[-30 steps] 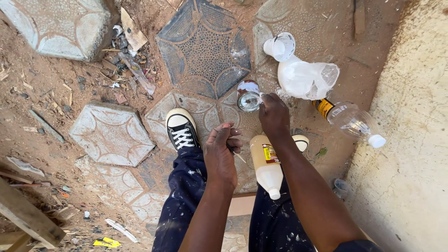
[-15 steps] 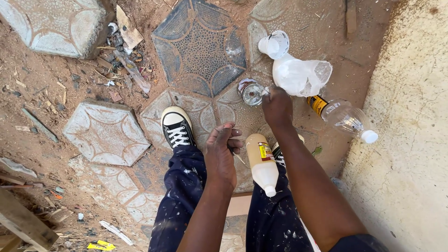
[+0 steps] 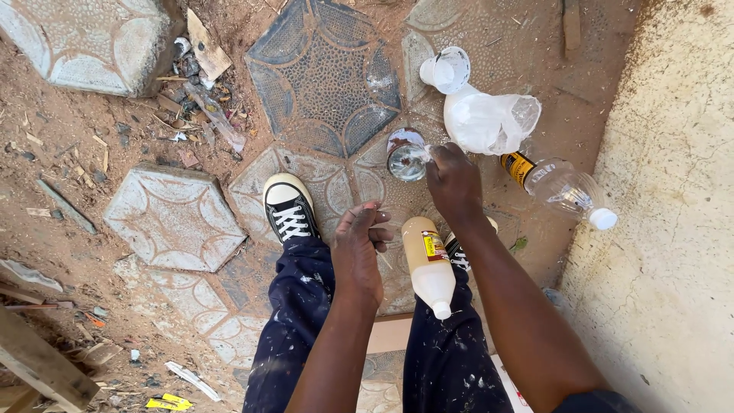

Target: Preparing and mixing wood stain by pouring liquids from various containers into a cup and stirring.

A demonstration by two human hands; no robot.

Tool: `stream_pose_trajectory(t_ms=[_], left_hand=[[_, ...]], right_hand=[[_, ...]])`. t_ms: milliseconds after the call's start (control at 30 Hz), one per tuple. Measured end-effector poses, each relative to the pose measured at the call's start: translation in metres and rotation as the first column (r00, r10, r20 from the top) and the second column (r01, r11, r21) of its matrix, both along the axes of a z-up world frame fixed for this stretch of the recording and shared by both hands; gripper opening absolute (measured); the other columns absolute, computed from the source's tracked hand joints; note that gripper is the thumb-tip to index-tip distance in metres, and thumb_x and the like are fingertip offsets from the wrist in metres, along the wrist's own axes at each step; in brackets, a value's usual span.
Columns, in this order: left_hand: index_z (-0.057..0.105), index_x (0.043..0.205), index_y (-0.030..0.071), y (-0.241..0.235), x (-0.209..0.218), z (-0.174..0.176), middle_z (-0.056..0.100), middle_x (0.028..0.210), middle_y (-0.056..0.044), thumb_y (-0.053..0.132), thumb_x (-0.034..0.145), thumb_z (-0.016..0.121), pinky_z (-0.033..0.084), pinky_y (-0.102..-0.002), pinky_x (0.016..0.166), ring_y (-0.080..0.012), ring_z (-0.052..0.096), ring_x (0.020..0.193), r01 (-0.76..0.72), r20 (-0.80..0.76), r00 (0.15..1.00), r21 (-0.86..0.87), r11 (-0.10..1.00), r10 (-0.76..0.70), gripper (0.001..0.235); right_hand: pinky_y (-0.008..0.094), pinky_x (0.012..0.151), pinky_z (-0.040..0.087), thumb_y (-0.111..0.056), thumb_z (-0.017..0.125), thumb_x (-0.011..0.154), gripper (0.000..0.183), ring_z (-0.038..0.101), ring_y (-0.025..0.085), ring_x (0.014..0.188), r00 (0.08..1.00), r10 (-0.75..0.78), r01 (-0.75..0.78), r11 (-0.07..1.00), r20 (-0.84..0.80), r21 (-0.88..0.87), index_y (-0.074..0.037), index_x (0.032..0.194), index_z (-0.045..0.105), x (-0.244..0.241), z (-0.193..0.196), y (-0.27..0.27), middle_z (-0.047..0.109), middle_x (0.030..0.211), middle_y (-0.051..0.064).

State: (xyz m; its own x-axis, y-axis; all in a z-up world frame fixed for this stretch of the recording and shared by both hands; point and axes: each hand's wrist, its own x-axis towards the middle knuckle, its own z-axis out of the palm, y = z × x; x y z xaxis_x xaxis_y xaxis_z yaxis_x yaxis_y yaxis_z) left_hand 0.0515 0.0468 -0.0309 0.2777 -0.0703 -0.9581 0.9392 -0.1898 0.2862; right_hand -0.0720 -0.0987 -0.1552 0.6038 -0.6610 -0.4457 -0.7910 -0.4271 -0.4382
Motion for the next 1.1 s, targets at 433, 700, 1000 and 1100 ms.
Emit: stream_pose_trajectory(t_ms=[433, 700, 1000, 1100], left_hand=[[0.071, 0.118, 0.006, -0.025, 0.0, 0.014, 0.071, 0.097, -0.008, 0.044, 0.09, 0.075, 0.05, -0.028, 0.071, -0.0183, 0.069, 0.081, -0.201, -0.226, 0.96, -0.143, 0.969, 0.165, 0.048], [0.074, 0.107, 0.007, -0.034, 0.002, 0.027, 0.075, 0.094, -0.009, 0.036, 0.082, 0.083, 0.06, -0.033, 0.069, -0.0191, 0.071, 0.078, -0.303, -0.264, 0.924, -0.064, 0.951, 0.276, 0.039], [0.073, 0.107, 0.008, -0.035, -0.001, 0.03, 0.074, 0.091, -0.012, 0.031, 0.078, 0.086, 0.063, -0.039, 0.071, -0.0237, 0.074, 0.08, -0.313, -0.24, 0.928, -0.097, 0.945, 0.283, 0.04], [0.074, 0.107, 0.008, -0.027, -0.014, 0.016, 0.075, 0.093, -0.014, 0.03, 0.077, 0.087, 0.064, -0.04, 0.07, -0.0247, 0.074, 0.081, -0.326, -0.24, 0.926, -0.112, 0.939, 0.293, 0.039]], right_hand=[[0.04, 0.059, 0.055, -0.003, 0.064, 0.09, 0.017, 0.069, 0.03, 0.071, 0.957, 0.067, -0.114, 0.982, 0.283, 0.152, -0.013, 0.084, 0.077, 0.056, 0.208, -0.019, 0.064, 0.075, 0.005], [0.043, 0.07, 0.062, -0.005, 0.07, 0.089, 0.018, 0.073, 0.034, 0.09, 0.852, 0.305, -0.218, 0.946, 0.426, -0.24, -0.015, 0.099, 0.081, 0.015, 0.159, 0.01, 0.068, 0.096, 0.006], [0.045, 0.07, 0.057, -0.006, 0.073, 0.096, 0.005, 0.071, 0.035, 0.08, 0.896, -0.172, 0.145, 0.985, 0.41, 0.097, -0.005, 0.096, 0.078, 0.033, 0.198, 0.024, 0.066, 0.085, 0.013], [0.039, 0.072, 0.055, -0.009, 0.076, 0.095, 0.007, 0.065, 0.02, 0.075, 0.86, -0.371, 0.286, 0.919, 0.35, 0.271, -0.002, 0.092, 0.076, 0.036, 0.206, 0.027, 0.062, 0.076, 0.012]])
